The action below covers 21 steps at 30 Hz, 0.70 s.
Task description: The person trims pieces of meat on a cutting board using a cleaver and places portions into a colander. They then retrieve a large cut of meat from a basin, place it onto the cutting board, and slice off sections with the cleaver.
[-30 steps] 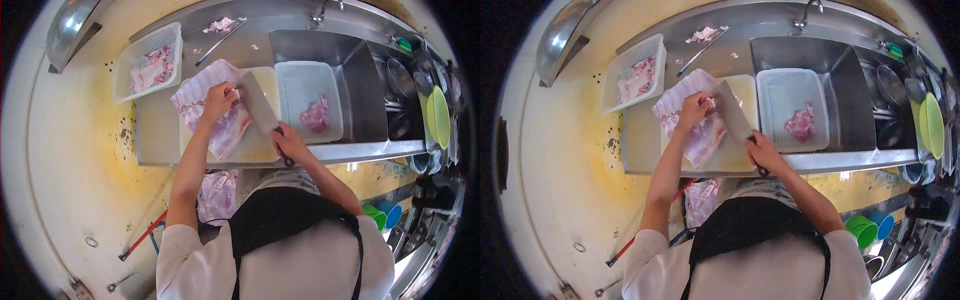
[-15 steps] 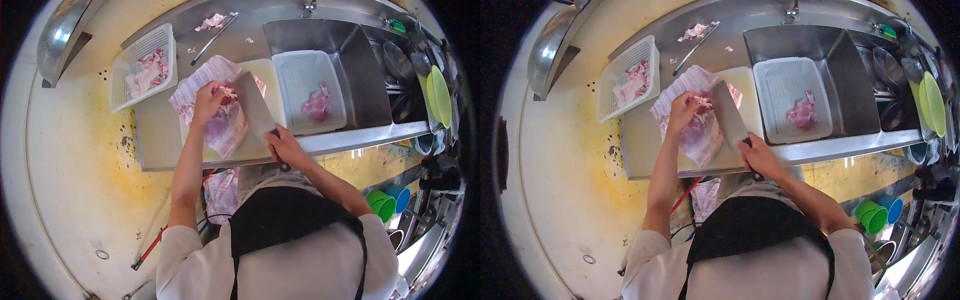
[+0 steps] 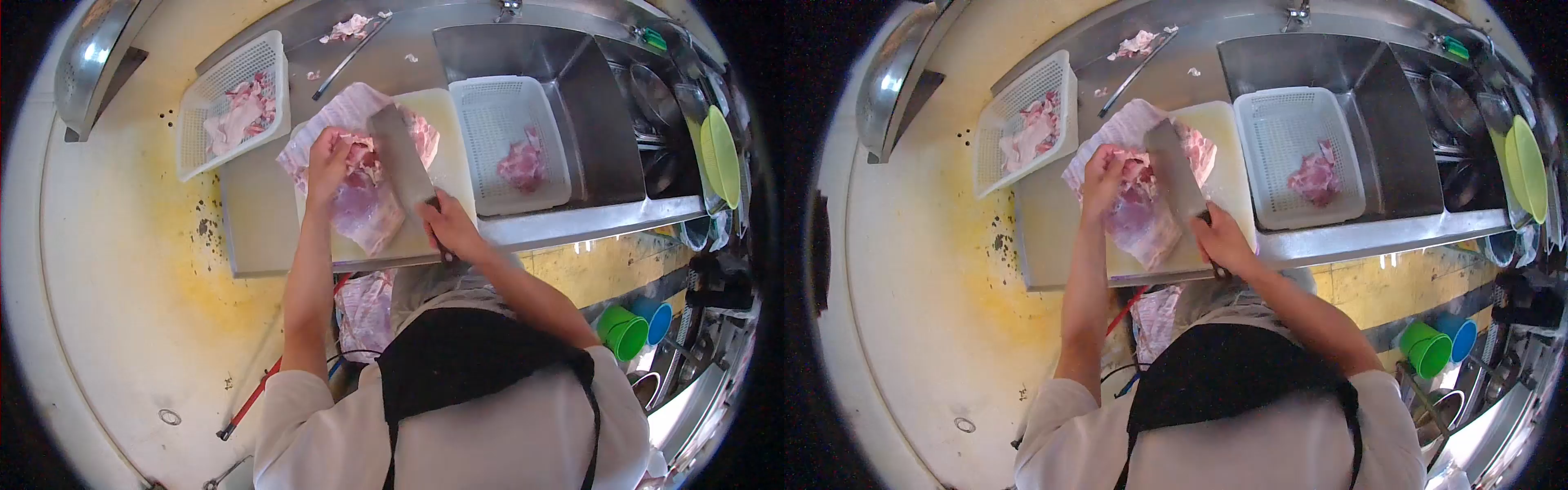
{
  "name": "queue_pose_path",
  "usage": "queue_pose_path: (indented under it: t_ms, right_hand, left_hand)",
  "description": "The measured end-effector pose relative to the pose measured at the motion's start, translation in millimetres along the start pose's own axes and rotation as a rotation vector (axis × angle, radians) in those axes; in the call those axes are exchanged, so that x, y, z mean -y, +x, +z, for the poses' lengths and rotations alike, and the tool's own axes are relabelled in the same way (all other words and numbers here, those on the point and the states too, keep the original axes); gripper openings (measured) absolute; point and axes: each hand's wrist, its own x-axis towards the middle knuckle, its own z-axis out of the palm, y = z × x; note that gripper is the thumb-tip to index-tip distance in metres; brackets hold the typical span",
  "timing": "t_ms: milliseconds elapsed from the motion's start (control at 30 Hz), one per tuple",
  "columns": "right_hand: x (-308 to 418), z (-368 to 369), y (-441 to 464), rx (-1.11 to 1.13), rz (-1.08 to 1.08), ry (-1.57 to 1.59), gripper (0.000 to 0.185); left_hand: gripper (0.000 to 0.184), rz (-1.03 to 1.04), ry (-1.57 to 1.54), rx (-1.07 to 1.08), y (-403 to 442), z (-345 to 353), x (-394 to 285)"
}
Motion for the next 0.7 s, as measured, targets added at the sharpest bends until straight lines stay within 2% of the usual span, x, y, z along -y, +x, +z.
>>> queue_pose_path:
  t_ms: [33, 67, 133, 167, 267, 367, 533, 633, 700]
  right_hand:
    - [-12.2, 5.0, 16.8, 0.004, -0.054, 0.036, 0.028]
    - [-18.7, 8.4, 24.9, 0.009, -0.109, 0.070, 0.030]
    - [-27.0, 12.0, 2.8, 0.073, -0.077, 0.029, 0.030]
    - [-28.4, 8.6, -7.0, 0.105, -0.068, 0.003, 0.030]
    - [-3.6, -29.8, -46.8, 0.243, 0.158, -0.009, 0.030]
    - [-10.5, -46.6, -55.4, 0.158, 0.094, -0.121, 0.028]
    - [-1.5, -39.2, -39.1, -0.045, -0.015, -0.009, 0.025]
    - [4.0, -40.4, -39.0, -0.103, -0.025, -0.011, 0.022]
    - [3.5, -42.6, -41.1, -0.087, -0.028, -0.036, 0.020]
  left_hand:
    - [0.007, 0.039, 0.001, -0.008, -2.6, 4.0, -2.7]
    - [0.007, -0.018, -0.028, -0.016, -3.4, 6.5, -7.1]
    - [0.008, -0.128, -0.085, -0.045, -4.1, 5.7, -19.6]
    - [0.008, -0.118, -0.116, -0.082, -3.1, 1.7, -25.1]
    - [0.011, -0.112, -0.218, -0.186, -9.2, -15.1, -36.0]
    - [0.016, -0.103, -0.264, -0.216, -6.0, -31.0, -49.2]
    - [0.018, -0.113, -0.127, -0.173, -10.6, -22.4, -84.4]
    - [0.015, -0.056, 0.195, -0.154, -20.4, -5.4, -59.2]
    - [0.013, 0.310, 0.660, -0.014, -34.6, 22.5, -36.2]
